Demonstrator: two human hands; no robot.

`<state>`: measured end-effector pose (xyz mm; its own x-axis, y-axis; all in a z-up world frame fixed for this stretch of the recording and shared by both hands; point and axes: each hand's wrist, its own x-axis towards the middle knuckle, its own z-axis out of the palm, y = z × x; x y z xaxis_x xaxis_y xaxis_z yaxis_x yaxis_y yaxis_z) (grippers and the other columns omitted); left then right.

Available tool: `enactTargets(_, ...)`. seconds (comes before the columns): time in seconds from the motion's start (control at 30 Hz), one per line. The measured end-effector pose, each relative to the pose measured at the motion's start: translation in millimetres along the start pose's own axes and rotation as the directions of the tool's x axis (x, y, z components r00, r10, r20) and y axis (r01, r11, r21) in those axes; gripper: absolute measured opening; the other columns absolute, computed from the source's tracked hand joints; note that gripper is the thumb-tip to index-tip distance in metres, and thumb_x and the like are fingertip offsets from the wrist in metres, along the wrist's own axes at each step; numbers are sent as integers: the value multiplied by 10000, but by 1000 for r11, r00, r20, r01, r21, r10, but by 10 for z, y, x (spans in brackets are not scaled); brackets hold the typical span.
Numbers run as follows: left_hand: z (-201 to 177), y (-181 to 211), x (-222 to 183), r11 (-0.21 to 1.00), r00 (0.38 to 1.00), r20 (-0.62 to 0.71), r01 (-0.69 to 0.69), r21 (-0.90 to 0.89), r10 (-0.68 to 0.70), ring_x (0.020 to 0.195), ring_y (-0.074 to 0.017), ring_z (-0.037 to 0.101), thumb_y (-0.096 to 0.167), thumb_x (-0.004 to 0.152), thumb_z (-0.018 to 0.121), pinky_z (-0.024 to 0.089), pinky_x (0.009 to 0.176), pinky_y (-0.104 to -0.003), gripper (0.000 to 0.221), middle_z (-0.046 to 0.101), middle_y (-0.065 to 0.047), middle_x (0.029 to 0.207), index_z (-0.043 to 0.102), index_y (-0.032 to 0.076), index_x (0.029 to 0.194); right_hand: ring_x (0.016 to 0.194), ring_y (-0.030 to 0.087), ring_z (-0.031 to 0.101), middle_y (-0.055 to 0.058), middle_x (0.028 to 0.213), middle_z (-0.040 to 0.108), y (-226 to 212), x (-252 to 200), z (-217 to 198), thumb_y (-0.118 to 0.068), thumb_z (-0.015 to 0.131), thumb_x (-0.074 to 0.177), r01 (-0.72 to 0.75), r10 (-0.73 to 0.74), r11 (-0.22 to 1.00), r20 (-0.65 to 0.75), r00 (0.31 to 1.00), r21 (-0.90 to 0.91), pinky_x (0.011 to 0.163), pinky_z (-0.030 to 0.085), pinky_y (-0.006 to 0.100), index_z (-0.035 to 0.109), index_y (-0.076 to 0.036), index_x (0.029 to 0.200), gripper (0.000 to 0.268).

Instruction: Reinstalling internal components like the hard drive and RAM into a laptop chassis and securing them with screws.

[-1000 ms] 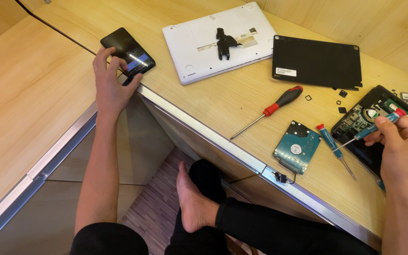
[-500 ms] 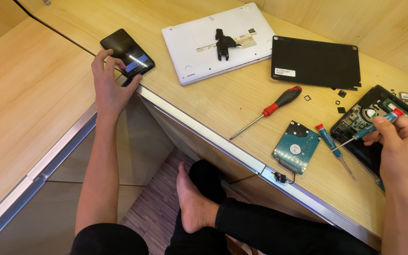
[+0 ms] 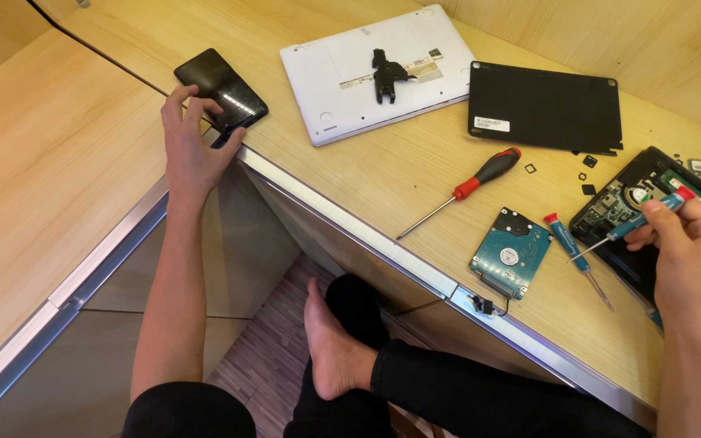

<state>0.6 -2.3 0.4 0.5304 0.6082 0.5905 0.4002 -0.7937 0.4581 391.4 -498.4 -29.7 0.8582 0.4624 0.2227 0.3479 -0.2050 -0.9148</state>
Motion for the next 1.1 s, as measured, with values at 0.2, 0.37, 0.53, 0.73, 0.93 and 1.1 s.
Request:
enactTargets(0.2, -53, 70, 30, 999, 1000, -3, -2, -42, 2, 1348, -354, 397, 148, 876, 839, 392, 1077, -488, 527, 459, -175, 1379, 504, 75, 1275, 692, 206, 592, 140, 838, 605, -72, -18, 18, -80, 607, 1240, -12, 12, 1000, 3, 1000, -2, 701, 550, 330, 603, 32, 1094, 184)
enactTargets(0.37, 82, 154, -99, 912, 952, -300, -63, -405, -68, 1402, -310, 428, 337, 1034, 676, 332, 1220, -451, 570, 431, -126, 1442, 380, 75, 1443, 690, 160, 598, 51, 837, 592, 1, 34, -41, -195, 558, 1221, -55, 60, 977, -21, 998, 207, 671, 542, 284, 536, -105, 1011, 230)
enactTargets(0.53, 326, 1282, -510, 813, 885, -426, -102, -573, -189, 1297, -266, 539, 33, 1004, 580, 424, 1203, -396, 356, 539, -138, 1327, 457, 45, 1338, 666, 149, 537, -48, 761, 455, 91, 104, -138, -387, 568, 1064, -142, 253, 848, -156, 955, 510, 703, 513, 328, 531, -231, 1013, 168)
enactTargets(0.73, 731, 2597, -480, 635, 962, -212, -273, -723, 172, 970, -234, 644, 62, 1015, 613, 520, 906, -360, 79, 683, -64, 1042, 655, 81, 1079, 662, 177, 523, -2, 720, 505, -313, -5, -75, -469, 613, 917, -86, 198, 826, -145, 969, 557, 705, 489, 315, 630, -209, 921, 261)
enactTargets(0.93, 1506, 3040, -168, 593, 845, 77, -304, -746, 530, 905, -132, 602, 178, 1045, 596, 460, 857, -304, 176, 667, 74, 919, 680, 238, 1189, 604, 175, 544, 73, 807, 555, -476, -107, -28, -251, 506, 927, 113, -43, 919, -189, 981, 378, 559, 552, 325, 635, -20, 994, 273)
enactTargets(1.1, 1690, 2918, -203, 573, 823, -77, -456, -682, 563, 839, -197, 595, -52, 922, 595, 454, 839, -365, 241, 653, 2, 842, 712, 141, 1007, 548, 230, 491, 103, 680, 466, -678, -194, 36, -189, 431, 1122, 290, -248, 922, -184, 951, 257, 525, 453, 339, 432, -58, 933, 230)
